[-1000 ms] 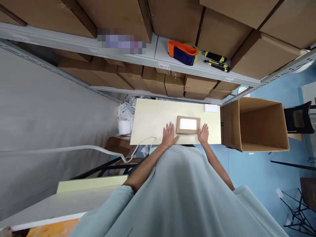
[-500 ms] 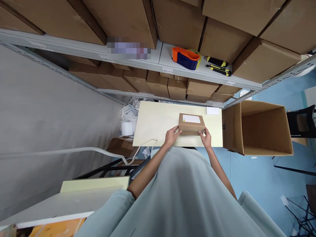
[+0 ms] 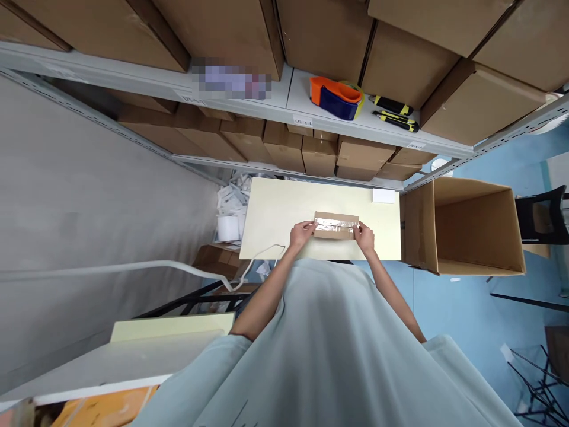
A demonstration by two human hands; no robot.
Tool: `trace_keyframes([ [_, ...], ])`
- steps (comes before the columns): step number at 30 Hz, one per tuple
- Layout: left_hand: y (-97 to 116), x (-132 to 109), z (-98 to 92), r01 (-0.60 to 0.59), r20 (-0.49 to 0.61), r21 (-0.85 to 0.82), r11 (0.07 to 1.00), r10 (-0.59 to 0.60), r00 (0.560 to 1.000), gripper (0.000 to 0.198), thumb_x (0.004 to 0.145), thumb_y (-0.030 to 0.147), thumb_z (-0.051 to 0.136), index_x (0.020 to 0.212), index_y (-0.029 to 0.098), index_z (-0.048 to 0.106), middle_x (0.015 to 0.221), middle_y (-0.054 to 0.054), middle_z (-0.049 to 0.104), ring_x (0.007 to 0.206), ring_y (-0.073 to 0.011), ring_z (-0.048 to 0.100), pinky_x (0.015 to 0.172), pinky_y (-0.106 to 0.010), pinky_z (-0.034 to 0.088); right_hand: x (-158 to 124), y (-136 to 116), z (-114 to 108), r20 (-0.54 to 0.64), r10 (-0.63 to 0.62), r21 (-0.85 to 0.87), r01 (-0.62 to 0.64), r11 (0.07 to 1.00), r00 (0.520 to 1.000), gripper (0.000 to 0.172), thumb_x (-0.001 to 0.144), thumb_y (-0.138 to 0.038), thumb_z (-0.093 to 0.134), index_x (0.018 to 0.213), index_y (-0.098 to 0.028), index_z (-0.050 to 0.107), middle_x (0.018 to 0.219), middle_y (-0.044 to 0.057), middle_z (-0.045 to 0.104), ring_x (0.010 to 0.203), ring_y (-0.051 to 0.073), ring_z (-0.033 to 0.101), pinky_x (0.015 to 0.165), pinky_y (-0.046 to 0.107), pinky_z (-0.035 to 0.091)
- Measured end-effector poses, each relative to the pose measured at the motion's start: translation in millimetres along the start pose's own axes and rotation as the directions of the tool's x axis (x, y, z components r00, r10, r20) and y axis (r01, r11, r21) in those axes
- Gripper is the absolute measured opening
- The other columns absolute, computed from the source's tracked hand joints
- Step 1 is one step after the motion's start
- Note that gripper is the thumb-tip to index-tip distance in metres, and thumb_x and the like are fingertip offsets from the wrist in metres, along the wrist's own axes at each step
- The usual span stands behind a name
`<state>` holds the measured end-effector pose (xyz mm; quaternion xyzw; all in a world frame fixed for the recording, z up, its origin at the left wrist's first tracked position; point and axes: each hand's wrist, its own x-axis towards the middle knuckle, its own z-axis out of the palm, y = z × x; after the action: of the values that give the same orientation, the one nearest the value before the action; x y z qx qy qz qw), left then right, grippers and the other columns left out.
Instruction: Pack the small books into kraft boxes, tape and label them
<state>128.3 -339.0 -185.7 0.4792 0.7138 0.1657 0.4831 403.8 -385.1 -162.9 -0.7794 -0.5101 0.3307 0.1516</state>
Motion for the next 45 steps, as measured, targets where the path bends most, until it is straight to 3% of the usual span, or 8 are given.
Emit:
trace_keyframes([
  [4,-11.9,-0.5,10.1,-0.012,-0.030,-0.035,0.999,0.011,0.999,0.031,0.100,0.047,0.073,0.117,0.024,0.086,0.113,-0.006,0.087,0.107,-0.0251,0.080,0.096,-0.030,0.057,-4.4,12.4,6.2,0.011,0.000,0.101,-0.001,0.995,1.000,0.052,0.107,-0.057,0.047,0.135,-0.024,0.075,0.118,0.009,0.083,0.091,0.024,0.075,0.081,0.030,0.053],
  [11,-22.0,8.0,15.9,-0.035,-0.036,-0.149,0.988,0.030,0.999,0.026,0.095,0.044,0.076,0.107,0.023,0.085,0.109,-0.007,0.086,0.102,-0.0242,0.080,0.094,-0.032,0.059,0.3,21.7,15.6,-0.030,0.056,0.145,-0.051,0.988,0.998,0.056,0.103,-0.063,0.051,0.134,-0.023,0.075,0.121,0.012,0.082,0.092,0.026,0.075,0.087,0.035,0.057],
  [19,-28.5,13.8,20.7,-0.058,-0.017,-0.210,0.976,0.056,0.998,0.043,0.094,0.057,0.075,0.113,0.019,0.082,0.109,-0.011,0.085,0.103,-0.0241,0.078,0.095,-0.034,0.061,2.4,29.5,25.0,-0.054,0.060,0.183,-0.049,0.982,0.997,0.061,0.102,-0.066,0.049,0.130,-0.019,0.076,0.127,0.014,0.081,0.096,0.026,0.074,0.091,0.038,0.060],
  [31,-34.1,15.4,22.5,-0.022,0.025,-0.262,0.965,0.030,0.999,0.035,0.095,0.047,0.073,0.114,0.019,0.080,0.113,-0.010,0.084,0.100,-0.0227,0.079,0.095,-0.033,0.062,0.7,33.1,31.0,-0.064,0.071,0.220,-0.055,0.974,0.995,0.061,0.104,-0.065,0.049,0.135,-0.017,0.072,0.132,0.015,0.079,0.100,0.026,0.074,0.095,0.039,0.060],
  [36,-34.0,15.2,22.6,-0.020,0.027,-0.264,0.964,0.029,0.999,0.038,0.096,0.050,0.072,0.115,0.018,0.080,0.119,-0.012,0.083,0.106,-0.0236,0.079,0.098,-0.035,0.062,1.4,34.1,33.5,-0.081,0.081,0.243,-0.059,0.968,0.993,0.065,0.102,-0.068,0.050,0.134,-0.016,0.072,0.132,0.017,0.078,0.098,0.026,0.074,0.095,0.041,0.060],
  [42,-30.9,13.2,23.6,-0.012,0.010,-0.239,0.971,0.015,1.000,0.051,0.096,0.056,0.074,0.131,0.019,0.077,0.116,-0.012,0.084,0.109,-0.0266,0.078,0.101,-0.039,0.062,3.1,30.9,31.0,-0.065,0.109,0.300,-0.085,0.950,0.992,0.061,0.100,-0.067,0.054,0.130,-0.018,0.073,0.128,0.016,0.080,0.097,0.026,0.075,0.096,0.041,0.062],
  [45,-30.2,9.1,20.3,-0.036,0.000,-0.215,0.976,0.037,0.999,0.054,0.098,0.053,0.073,0.141,0.020,0.074,0.126,-0.013,0.082,0.112,-0.0276,0.078,0.104,-0.041,0.062,-1.2,27.1,26.1,-0.052,0.088,0.313,-0.068,0.947,0.995,0.057,0.099,-0.066,0.057,0.125,-0.018,0.074,0.126,0.016,0.080,0.100,0.028,0.077,0.096,0.043,0.063],
])
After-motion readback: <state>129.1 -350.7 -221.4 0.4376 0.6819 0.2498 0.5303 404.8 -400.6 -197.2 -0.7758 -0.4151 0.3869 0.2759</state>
